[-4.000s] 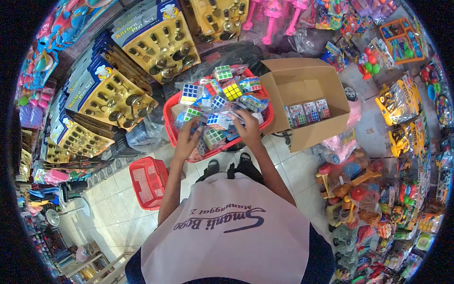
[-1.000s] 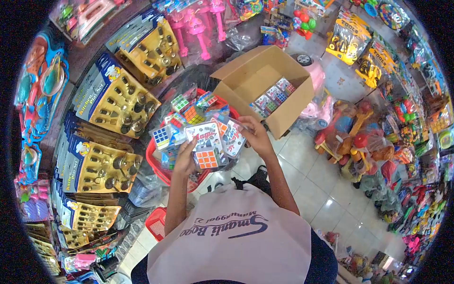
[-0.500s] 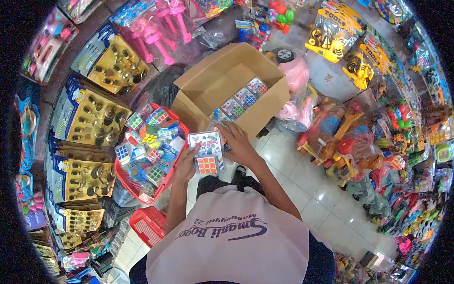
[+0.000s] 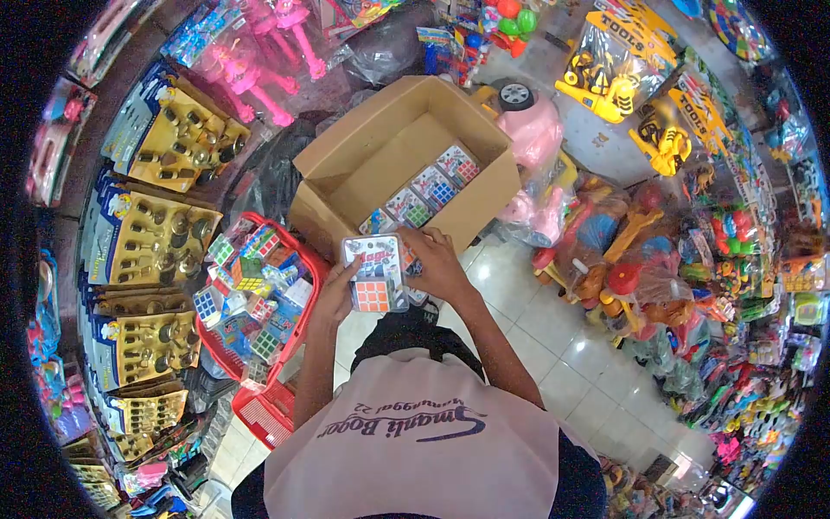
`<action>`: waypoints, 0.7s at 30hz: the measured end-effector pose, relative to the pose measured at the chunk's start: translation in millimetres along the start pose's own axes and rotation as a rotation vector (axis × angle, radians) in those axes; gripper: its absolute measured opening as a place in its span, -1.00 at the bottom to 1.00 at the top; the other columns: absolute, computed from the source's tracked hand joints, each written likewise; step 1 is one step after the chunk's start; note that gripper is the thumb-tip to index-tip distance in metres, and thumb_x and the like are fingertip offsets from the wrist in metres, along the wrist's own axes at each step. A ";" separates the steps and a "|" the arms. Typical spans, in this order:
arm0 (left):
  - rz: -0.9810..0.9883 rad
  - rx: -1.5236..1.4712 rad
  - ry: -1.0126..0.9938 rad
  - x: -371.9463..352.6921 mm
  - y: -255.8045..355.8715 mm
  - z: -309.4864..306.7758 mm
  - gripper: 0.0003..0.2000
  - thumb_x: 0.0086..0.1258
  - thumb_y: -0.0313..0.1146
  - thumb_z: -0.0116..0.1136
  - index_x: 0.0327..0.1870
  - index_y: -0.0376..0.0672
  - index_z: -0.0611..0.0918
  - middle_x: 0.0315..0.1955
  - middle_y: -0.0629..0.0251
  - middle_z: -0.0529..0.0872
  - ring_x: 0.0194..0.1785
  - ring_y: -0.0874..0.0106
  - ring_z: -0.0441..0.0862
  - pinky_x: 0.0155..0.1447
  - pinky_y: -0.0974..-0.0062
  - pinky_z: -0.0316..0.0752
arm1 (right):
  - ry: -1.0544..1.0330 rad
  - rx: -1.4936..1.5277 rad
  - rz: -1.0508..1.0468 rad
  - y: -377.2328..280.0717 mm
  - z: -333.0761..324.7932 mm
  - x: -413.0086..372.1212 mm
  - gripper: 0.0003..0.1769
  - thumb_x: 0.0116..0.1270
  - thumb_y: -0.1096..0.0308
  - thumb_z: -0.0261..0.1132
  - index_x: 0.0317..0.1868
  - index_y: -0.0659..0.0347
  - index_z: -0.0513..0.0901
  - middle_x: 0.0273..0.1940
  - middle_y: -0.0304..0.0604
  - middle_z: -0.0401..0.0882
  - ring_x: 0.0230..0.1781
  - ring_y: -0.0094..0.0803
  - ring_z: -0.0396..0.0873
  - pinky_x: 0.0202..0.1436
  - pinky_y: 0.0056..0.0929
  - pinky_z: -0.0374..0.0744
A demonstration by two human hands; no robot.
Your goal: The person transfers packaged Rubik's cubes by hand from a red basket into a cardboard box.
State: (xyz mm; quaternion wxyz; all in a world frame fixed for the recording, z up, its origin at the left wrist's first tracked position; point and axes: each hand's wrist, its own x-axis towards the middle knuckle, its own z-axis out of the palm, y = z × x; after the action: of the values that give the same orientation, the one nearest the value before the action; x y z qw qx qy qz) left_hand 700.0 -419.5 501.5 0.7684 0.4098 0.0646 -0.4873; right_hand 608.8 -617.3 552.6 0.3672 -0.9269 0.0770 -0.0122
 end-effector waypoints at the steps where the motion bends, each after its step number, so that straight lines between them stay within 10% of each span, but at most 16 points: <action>1: 0.000 -0.010 0.015 8.5 3.4 2.0 -0.68 0.41 -0.22 0.07 0.00 -0.30 0.54 -0.14 0.27 0.65 -0.15 0.54 0.61 -0.01 0.54 0.51 | -0.002 -0.015 0.029 2.7 -2.1 7.4 -0.09 -0.27 0.43 0.35 0.27 0.09 0.33 0.20 -0.11 0.40 0.20 -0.11 0.29 0.28 -0.23 0.23; 21: 0.292 -0.254 0.471 133.9 75.1 -58.1 -0.70 0.42 -0.20 0.03 -0.01 -0.25 0.51 -0.13 0.26 0.64 -0.15 0.45 0.66 -0.10 0.42 0.61 | 0.210 -0.011 0.011 151.2 49.2 250.7 -0.30 -0.10 0.32 0.47 0.09 0.20 0.37 -0.05 0.07 0.44 -0.02 0.04 0.45 0.05 -0.15 0.45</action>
State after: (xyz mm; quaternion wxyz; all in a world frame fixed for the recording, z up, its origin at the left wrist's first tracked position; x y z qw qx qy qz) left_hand 846.9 -458.2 439.2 0.8392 0.4172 0.2420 -0.2512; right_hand 840.1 -730.6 405.0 0.3520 -0.9221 0.1202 -0.1067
